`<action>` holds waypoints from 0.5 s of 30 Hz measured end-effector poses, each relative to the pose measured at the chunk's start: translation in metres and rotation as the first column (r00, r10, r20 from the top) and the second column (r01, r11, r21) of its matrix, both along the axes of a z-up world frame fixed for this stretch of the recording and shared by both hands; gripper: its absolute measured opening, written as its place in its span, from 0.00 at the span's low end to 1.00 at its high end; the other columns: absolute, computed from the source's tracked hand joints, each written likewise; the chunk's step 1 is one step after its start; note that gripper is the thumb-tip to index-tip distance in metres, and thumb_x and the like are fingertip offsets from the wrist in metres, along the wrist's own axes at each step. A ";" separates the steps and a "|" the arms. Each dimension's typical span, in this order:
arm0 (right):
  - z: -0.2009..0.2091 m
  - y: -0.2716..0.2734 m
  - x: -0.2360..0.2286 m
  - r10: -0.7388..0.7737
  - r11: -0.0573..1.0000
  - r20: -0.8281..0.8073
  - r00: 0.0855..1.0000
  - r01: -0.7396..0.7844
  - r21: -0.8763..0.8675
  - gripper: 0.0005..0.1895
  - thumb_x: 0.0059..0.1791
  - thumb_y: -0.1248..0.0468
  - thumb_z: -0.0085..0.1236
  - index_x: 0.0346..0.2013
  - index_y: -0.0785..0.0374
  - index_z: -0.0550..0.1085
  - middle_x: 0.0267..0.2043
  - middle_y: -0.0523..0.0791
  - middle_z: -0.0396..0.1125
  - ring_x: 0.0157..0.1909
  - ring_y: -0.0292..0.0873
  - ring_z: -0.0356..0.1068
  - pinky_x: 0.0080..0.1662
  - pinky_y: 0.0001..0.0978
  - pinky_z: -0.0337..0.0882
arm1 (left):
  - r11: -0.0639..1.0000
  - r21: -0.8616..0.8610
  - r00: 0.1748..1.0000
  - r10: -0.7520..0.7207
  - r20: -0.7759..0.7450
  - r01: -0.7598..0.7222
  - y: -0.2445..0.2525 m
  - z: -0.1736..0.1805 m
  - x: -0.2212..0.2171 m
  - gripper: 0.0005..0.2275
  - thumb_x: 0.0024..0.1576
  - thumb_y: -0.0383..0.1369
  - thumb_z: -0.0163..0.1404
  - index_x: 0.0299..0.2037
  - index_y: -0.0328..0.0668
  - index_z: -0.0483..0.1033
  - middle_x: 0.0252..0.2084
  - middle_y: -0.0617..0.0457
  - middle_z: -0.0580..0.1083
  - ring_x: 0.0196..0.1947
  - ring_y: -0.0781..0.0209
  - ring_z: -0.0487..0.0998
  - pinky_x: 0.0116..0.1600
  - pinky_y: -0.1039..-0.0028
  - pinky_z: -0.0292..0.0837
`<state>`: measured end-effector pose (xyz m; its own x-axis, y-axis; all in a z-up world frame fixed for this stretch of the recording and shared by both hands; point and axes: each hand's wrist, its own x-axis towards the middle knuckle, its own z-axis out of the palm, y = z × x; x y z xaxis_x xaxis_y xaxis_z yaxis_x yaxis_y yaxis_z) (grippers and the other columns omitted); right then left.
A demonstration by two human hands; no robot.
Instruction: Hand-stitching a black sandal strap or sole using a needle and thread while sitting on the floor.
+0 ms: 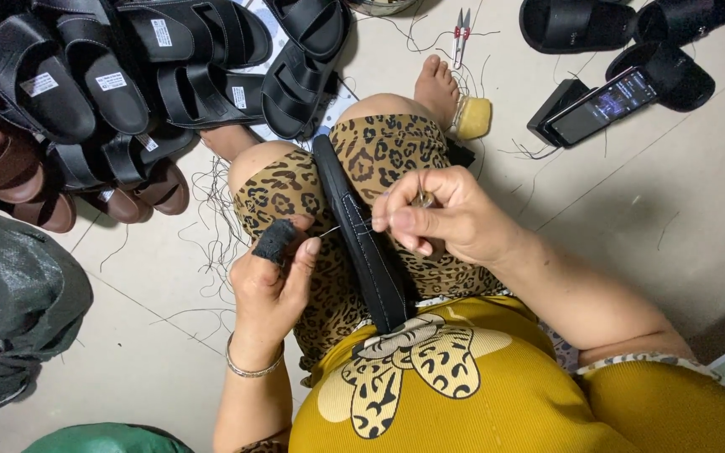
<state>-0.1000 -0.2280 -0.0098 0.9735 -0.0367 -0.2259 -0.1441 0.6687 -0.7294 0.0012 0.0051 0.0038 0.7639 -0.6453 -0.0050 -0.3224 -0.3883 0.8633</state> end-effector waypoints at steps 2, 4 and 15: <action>-0.002 0.001 0.000 -0.016 0.997 -0.011 1.000 0.017 0.069 0.03 0.53 0.70 0.55 0.36 0.68 0.74 0.37 0.54 0.73 0.27 0.33 0.70 0.24 0.17 0.71 | 1.000 -0.007 1.000 0.003 -0.001 -0.003 -0.001 0.001 0.000 0.08 0.60 0.26 0.56 0.46 0.30 0.79 0.39 0.39 0.81 0.38 0.39 0.84 0.41 0.60 0.78; -0.005 0.003 -0.002 -0.060 0.996 -0.052 0.997 0.063 0.068 0.03 0.53 0.70 0.54 0.34 0.68 0.73 0.38 0.56 0.73 0.27 0.33 0.71 0.23 0.16 0.70 | 1.000 -0.012 1.000 0.006 0.013 -0.006 -0.001 0.001 0.000 0.07 0.60 0.26 0.55 0.45 0.29 0.79 0.39 0.39 0.81 0.38 0.39 0.84 0.41 0.60 0.79; -0.013 0.006 -0.011 0.069 0.997 -0.038 0.997 -0.071 -0.040 0.06 0.53 0.67 0.53 0.35 0.69 0.72 0.28 0.54 0.70 0.19 0.35 0.66 0.18 0.20 0.66 | 0.999 -0.025 1.000 0.030 -0.008 -0.030 0.003 -0.005 -0.004 0.07 0.60 0.26 0.56 0.45 0.29 0.80 0.40 0.39 0.81 0.40 0.39 0.84 0.43 0.59 0.79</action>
